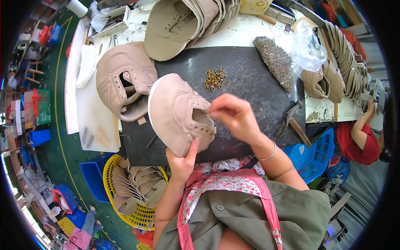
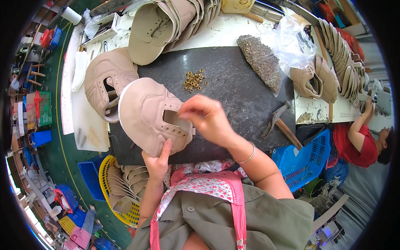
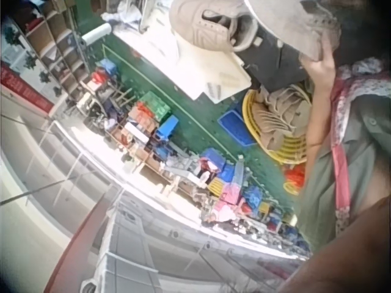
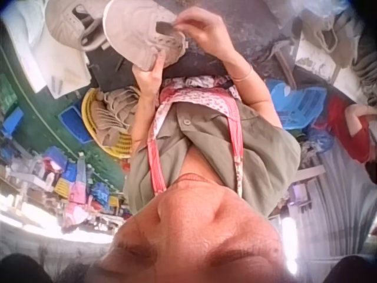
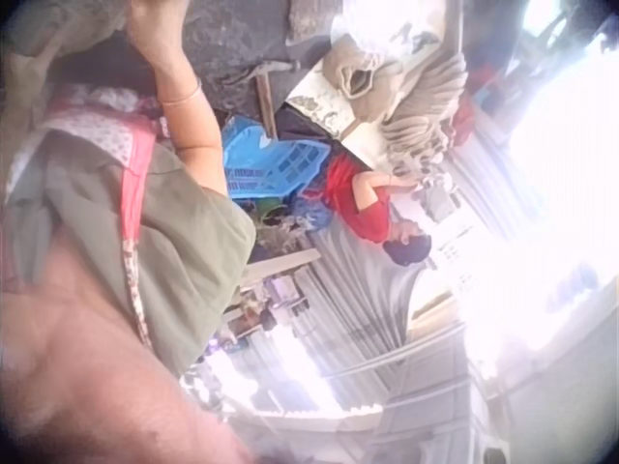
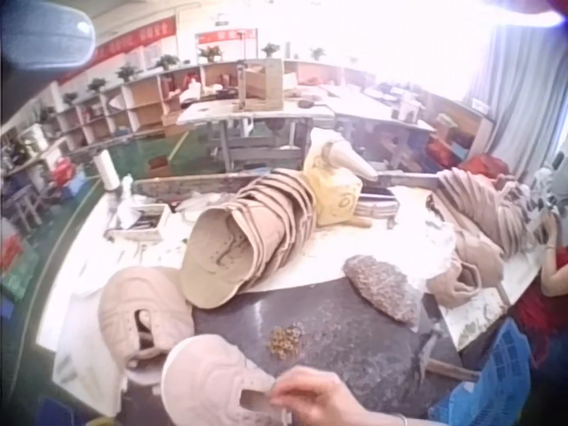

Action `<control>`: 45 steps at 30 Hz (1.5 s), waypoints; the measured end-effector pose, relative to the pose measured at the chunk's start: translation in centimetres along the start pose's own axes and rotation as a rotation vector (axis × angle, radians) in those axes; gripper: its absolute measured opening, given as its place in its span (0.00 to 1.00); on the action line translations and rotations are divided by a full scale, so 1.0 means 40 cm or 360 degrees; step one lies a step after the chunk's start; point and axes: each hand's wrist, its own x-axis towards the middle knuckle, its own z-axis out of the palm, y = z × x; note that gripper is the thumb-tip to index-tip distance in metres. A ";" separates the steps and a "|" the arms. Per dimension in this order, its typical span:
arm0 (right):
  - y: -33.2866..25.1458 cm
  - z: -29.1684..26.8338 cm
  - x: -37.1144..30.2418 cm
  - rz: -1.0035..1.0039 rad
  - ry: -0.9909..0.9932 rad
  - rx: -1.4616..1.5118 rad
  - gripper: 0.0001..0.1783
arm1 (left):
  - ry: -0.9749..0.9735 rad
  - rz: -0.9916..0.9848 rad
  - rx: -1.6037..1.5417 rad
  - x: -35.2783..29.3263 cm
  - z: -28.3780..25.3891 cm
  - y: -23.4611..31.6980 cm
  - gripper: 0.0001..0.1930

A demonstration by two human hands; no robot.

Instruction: The person assembles shoe uppers by picking up metal eyelets from the workbench and inserting them into the holes of the shoe uppers by hand.

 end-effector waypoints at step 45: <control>0.106 -0.062 0.105 -0.0447 0.0337 -0.1209 0.02 | -0.0251 -0.0434 -0.0670 0.002 -0.048 0.009 0.15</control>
